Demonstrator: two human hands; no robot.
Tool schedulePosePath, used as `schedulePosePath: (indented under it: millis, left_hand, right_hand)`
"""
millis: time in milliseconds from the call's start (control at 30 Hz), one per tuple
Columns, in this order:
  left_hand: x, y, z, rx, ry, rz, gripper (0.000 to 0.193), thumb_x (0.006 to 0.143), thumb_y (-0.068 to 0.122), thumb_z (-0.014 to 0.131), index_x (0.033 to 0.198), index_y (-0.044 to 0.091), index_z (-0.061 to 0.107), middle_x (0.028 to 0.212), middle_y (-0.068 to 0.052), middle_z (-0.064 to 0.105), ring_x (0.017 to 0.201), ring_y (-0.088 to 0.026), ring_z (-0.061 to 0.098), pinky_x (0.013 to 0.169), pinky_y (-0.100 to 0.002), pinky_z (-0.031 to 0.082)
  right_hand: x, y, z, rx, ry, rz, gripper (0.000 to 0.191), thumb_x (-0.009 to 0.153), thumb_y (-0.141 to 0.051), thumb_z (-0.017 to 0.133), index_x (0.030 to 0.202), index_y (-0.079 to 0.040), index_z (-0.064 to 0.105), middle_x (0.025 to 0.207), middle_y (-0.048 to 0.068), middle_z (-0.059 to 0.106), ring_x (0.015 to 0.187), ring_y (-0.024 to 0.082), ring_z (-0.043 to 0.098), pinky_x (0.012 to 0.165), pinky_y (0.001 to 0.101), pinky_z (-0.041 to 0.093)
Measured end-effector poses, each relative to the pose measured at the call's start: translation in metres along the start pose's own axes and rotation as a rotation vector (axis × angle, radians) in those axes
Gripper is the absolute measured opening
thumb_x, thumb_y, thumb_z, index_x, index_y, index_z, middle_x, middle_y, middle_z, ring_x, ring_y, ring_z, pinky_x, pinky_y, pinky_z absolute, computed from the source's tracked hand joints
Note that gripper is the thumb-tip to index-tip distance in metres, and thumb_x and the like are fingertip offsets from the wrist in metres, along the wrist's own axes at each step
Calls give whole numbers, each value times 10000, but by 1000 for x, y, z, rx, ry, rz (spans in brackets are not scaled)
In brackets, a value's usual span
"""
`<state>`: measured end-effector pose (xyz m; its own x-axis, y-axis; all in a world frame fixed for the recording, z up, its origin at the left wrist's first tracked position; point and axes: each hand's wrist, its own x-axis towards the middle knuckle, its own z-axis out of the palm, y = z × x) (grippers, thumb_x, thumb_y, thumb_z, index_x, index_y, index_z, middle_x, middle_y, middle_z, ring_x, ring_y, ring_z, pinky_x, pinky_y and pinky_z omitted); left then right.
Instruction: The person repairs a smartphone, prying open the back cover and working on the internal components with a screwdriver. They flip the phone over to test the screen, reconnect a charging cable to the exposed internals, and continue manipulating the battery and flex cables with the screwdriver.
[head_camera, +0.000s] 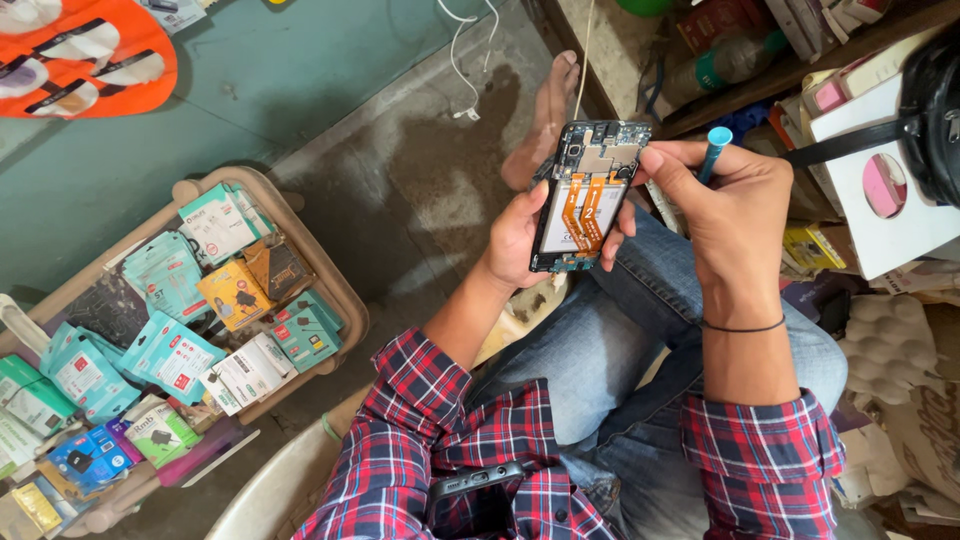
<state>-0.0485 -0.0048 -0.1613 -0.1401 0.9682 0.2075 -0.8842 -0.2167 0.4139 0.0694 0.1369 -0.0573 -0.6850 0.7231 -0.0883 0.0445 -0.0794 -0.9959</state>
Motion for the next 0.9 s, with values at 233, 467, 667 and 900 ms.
schedulePosePath:
  millis: [233, 467, 667, 900]
  left_hand:
    - [1, 0, 1, 3, -5, -3, 897, 1039, 638, 481, 1579, -72, 380, 1191, -224, 628, 975, -242, 643, 822, -374, 559]
    - [1, 2, 3, 30, -13, -7, 902, 1029, 647, 496, 1541, -86, 375, 1173, -200, 628, 971, -222, 632, 822, -357, 551]
    - [1, 3, 5, 47, -9, -15, 921, 1027, 651, 490, 1585, -72, 377, 1167, -186, 626, 961, -214, 624, 819, -350, 545]
    - [0, 1, 1, 48, -6, -9, 887, 1043, 642, 479, 1544, -82, 372, 1167, -187, 622, 950, -216, 622, 819, -350, 542]
  right_hand:
    - [0, 2, -2, -14, 7, -9, 90, 976, 29, 763, 1059, 65, 765, 929, 95, 753, 790, 108, 670, 740, 247, 556]
    - [0, 1, -2, -10, 4, -4, 75, 966, 29, 767, 1034, 61, 765, 911, 94, 752, 771, 112, 668, 727, 254, 556]
    - [0, 4, -4, -15, -5, -23, 66, 970, 23, 779, 1025, 57, 767, 913, 91, 751, 803, 113, 669, 786, 263, 560]
    - [3, 6, -4, -19, -9, -31, 64, 969, 18, 777, 1021, 54, 769, 920, 95, 754, 818, 113, 675, 801, 263, 559]
